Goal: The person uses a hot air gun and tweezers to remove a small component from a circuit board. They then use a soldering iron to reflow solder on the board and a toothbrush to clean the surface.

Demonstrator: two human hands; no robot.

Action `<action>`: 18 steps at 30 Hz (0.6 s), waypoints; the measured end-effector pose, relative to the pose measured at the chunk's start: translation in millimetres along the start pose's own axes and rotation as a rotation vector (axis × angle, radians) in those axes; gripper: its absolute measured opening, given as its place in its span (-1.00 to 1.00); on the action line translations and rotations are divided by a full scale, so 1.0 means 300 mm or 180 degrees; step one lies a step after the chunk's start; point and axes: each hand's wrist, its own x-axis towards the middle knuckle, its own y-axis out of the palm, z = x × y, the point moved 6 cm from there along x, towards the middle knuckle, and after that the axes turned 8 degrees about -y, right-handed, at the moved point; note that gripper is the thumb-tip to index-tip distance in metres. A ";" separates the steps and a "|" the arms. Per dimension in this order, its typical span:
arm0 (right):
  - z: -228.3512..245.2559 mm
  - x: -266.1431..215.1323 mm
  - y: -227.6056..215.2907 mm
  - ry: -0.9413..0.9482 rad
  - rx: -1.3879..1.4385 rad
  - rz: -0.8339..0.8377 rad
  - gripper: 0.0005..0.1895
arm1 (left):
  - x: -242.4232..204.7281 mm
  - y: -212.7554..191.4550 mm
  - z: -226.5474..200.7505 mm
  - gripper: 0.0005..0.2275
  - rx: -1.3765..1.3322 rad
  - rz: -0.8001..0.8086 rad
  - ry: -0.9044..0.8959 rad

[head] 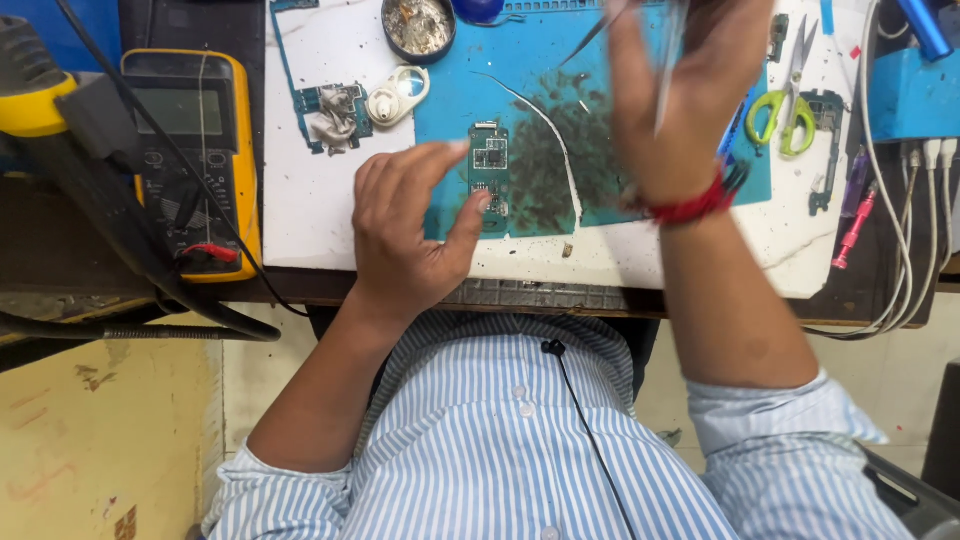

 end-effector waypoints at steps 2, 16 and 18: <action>0.117 -0.041 0.065 0.0334 0.0790 0.0203 -0.64 | 0.016 0.019 -0.020 -0.61 -0.0092 0.0106 -0.0060; 0.099 -0.230 0.060 0.1905 0.1708 -0.0026 -0.69 | 0.022 0.055 0.111 -0.90 -0.1835 0.0111 -0.1251; 0.090 -0.256 0.072 0.1912 0.1388 0.0155 -0.66 | 0.007 0.068 0.123 -0.90 -0.1794 0.0165 -0.1232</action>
